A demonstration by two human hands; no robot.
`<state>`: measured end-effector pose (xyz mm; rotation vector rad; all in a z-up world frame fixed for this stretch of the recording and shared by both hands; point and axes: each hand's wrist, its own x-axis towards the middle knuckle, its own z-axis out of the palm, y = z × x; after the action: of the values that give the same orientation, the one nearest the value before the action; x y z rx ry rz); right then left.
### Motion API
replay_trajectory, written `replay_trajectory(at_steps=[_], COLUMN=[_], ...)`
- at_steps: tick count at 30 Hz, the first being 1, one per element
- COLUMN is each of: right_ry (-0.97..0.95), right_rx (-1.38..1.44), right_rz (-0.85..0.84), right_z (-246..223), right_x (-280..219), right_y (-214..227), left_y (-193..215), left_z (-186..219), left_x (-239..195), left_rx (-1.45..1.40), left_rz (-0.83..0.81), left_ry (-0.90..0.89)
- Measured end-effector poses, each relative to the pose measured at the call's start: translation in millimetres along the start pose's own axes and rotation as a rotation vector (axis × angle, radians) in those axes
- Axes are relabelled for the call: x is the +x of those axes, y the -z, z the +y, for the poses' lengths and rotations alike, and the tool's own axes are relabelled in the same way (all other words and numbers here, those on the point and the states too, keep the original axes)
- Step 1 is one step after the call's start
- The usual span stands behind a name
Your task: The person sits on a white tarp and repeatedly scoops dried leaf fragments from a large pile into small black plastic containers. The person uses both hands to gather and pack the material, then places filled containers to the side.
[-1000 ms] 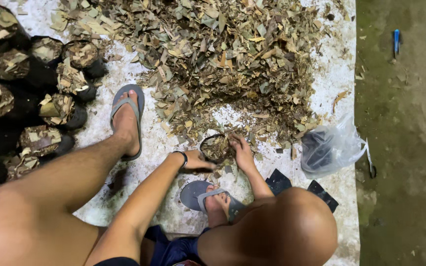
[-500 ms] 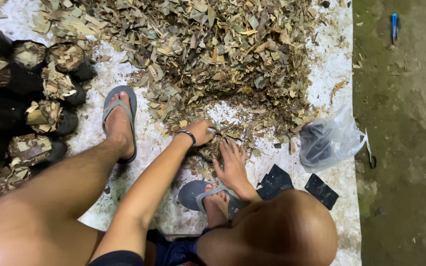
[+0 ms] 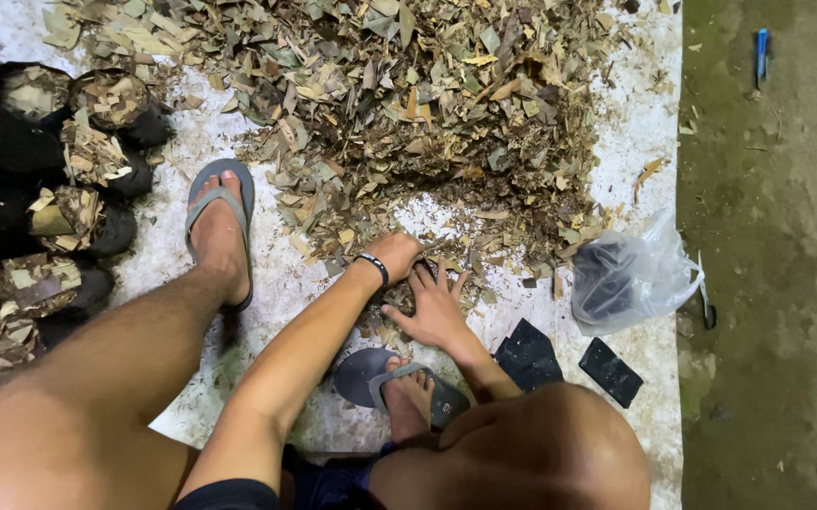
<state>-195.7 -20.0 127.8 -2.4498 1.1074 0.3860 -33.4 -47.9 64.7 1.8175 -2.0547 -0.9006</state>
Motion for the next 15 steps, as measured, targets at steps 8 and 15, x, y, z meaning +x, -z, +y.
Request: replay_trajectory(at_steps=[8,15], right_ry=[-0.011,0.055], right_rx=[-0.033,0.025], right_rz=[-0.206,-0.077], right_z=[-0.1,13.6], right_x=[19.0,7.6], right_y=[17.6,12.4], left_y=[-6.7,5.1], left_z=[-7.8,-44.6], left_x=[-3.7,-34.2], left_rx=[-0.177,-0.303], left_rz=[0.092,-0.073], left_ry=[0.030,0.177])
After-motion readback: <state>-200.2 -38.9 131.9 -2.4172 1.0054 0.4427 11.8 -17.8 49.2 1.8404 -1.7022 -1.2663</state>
